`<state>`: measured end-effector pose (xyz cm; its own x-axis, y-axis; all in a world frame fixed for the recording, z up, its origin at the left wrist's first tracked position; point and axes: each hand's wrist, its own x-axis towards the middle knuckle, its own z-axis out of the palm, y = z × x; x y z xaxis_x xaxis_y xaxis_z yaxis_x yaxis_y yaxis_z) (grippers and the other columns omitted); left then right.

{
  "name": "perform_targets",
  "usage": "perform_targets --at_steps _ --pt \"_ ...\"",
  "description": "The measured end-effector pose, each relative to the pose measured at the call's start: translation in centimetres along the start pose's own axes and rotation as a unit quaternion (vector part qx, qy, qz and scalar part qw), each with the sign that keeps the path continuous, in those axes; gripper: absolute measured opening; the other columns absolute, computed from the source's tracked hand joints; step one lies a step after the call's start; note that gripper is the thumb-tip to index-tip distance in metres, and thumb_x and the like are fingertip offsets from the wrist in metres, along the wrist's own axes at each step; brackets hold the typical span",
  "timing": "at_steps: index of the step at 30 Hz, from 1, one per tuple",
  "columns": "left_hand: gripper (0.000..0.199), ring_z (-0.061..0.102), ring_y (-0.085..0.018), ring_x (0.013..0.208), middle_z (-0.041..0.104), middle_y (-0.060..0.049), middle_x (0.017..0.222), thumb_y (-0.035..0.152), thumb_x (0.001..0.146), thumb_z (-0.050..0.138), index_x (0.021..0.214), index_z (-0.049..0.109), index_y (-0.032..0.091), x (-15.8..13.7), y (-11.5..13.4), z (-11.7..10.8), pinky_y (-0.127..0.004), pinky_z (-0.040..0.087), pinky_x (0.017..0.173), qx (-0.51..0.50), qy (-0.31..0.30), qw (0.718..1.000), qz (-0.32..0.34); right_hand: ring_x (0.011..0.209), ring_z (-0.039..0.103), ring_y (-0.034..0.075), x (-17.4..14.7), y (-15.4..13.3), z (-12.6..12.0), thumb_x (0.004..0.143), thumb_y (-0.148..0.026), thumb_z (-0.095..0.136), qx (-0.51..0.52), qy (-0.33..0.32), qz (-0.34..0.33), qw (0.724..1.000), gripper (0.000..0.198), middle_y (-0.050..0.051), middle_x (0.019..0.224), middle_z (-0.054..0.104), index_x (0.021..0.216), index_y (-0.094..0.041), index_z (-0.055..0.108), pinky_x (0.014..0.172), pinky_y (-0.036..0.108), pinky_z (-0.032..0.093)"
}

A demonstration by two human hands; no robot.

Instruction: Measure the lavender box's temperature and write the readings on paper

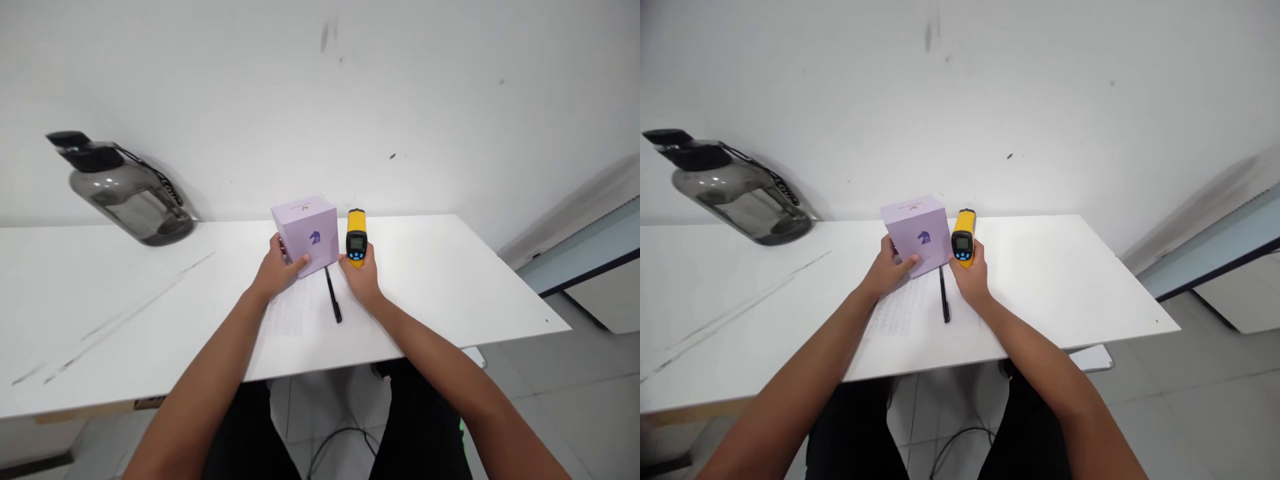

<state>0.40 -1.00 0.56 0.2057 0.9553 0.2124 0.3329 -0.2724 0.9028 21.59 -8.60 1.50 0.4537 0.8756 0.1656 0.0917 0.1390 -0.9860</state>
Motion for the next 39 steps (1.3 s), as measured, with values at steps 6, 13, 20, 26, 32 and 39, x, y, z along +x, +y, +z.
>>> perform_targets --at_steps 6,13,20,26,32,39 --pt "0.094 0.059 -0.036 0.135 0.060 -0.018 0.142 0.059 0.076 0.083 0.149 0.035 0.025 0.13 -0.13 0.14 -0.056 0.051 0.109 -0.006 0.005 1.000 -0.007 0.092 0.065 0.022 0.19 -0.31 -0.11 0.070 -0.049 0.075 0.001 0.009 0.027 1.000 0.052 0.001 0.100 0.068 0.112 -0.025 0.055 0.086 0.039 0.052" --pt "0.093 0.060 -0.035 0.133 0.062 -0.019 0.139 0.061 0.077 0.081 0.148 0.035 0.022 0.19 0.04 0.21 -0.055 0.051 0.108 -0.022 0.010 0.999 -0.023 0.092 0.064 0.022 0.15 0.24 -0.21 0.072 -0.051 0.075 -0.030 -0.009 0.009 0.999 0.052 0.001 0.100 0.070 0.114 -0.025 0.059 0.085 0.037 0.052" --pt "0.091 0.060 -0.035 0.134 0.061 -0.018 0.141 0.059 0.078 0.081 0.148 0.036 0.024 0.17 0.01 0.08 -0.055 0.049 0.110 -0.012 0.010 1.000 -0.019 0.090 0.065 0.022 0.16 0.04 -0.38 0.074 -0.053 0.075 -0.036 -0.014 0.021 0.999 0.051 0.001 0.099 0.070 0.113 -0.025 0.060 0.082 0.037 0.052" --pt "0.091 0.060 -0.034 0.132 0.062 -0.019 0.140 0.059 0.077 0.080 0.148 0.036 0.023 0.23 -0.11 0.09 -0.055 0.049 0.109 -0.008 0.013 1.000 -0.014 0.088 0.065 0.023 0.00 -0.14 -0.57 0.073 -0.053 0.075 -0.031 -0.016 0.023 0.999 0.049 0.001 0.095 0.069 0.111 -0.024 0.061 0.081 0.038 0.053" --pt "0.091 0.060 -0.034 0.132 0.061 -0.020 0.142 0.060 0.078 0.080 0.148 0.035 0.022 0.16 0.13 0.13 -0.055 0.050 0.108 -0.012 0.009 1.000 -0.017 0.090 0.064 0.023 -0.14 -0.05 -0.62 0.073 -0.053 0.075 -0.035 -0.021 0.015 0.999 0.051 0.002 0.097 0.070 0.113 -0.024 0.061 0.083 0.039 0.052" --pt "0.094 0.059 -0.036 0.134 0.061 -0.020 0.142 0.062 0.077 0.080 0.149 0.034 0.022 0.16 0.22 0.12 -0.056 0.049 0.110 -0.018 0.006 1.000 -0.023 0.089 0.064 0.023 -0.31 -0.25 -0.67 0.073 -0.053 0.075 -0.041 -0.028 0.007 0.999 0.050 0.002 0.098 0.069 0.111 -0.024 0.060 0.084 0.039 0.053"
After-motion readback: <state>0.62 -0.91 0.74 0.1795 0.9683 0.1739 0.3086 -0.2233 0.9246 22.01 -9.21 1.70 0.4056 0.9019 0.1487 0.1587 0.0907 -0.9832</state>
